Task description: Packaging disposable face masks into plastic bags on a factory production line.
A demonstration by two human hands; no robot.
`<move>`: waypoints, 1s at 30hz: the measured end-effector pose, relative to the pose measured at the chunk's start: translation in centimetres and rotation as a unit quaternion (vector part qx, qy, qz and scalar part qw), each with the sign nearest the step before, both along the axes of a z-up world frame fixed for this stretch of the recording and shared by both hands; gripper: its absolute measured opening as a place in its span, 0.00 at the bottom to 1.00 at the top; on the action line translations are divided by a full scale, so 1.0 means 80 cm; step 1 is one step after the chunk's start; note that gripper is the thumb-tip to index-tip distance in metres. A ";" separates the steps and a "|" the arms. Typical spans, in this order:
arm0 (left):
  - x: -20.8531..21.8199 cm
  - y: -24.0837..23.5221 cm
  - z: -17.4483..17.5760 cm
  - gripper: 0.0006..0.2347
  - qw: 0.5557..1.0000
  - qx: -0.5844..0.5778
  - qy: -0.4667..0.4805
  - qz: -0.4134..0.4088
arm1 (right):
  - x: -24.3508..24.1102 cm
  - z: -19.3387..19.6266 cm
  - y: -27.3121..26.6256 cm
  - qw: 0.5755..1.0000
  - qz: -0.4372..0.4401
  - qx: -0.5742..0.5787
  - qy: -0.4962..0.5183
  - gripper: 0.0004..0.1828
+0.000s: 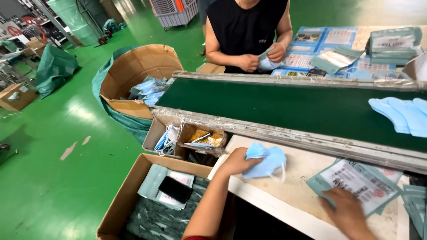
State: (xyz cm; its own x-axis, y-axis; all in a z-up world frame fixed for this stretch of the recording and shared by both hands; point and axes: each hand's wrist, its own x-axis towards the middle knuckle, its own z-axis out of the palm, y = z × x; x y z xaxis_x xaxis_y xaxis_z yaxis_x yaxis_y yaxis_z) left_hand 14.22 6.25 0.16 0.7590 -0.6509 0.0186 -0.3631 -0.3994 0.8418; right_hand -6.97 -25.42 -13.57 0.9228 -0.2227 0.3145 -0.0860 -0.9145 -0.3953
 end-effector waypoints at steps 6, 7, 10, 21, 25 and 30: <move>-0.087 -0.077 -0.007 0.17 0.948 -0.290 0.004 0.131 | 0.071 0.022 0.103 0.764 0.206 0.585 0.179 0.40; -0.093 -0.083 -0.006 0.17 0.948 -0.290 0.005 0.129 | 0.090 0.025 0.105 0.764 0.204 0.585 0.178 0.40; -0.096 -0.100 -0.008 0.15 0.961 -0.268 -0.016 0.073 | 0.159 0.001 0.085 0.586 0.177 0.791 -0.007 0.45; -0.114 -0.082 -0.003 0.27 0.967 -0.254 -0.007 -0.021 | 0.146 0.019 0.053 0.279 0.325 0.901 -0.065 0.17; -0.102 -0.069 0.000 0.25 0.951 -0.304 0.035 -0.046 | 0.187 0.025 0.003 0.231 0.403 0.885 -0.040 0.18; -0.088 -0.098 -0.001 0.33 0.913 -0.388 0.116 -0.048 | 0.245 0.059 -0.010 0.726 0.250 0.636 -0.073 0.27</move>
State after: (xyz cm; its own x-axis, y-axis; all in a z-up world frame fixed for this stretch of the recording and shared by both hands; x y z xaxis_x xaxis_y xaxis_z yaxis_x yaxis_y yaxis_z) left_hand 7.21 -1.62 0.11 0.7415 -0.5729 0.3491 -0.1419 0.3747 0.9162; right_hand 12.65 -26.25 -8.85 0.9657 -0.0671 0.2510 0.2595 0.2967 -0.9190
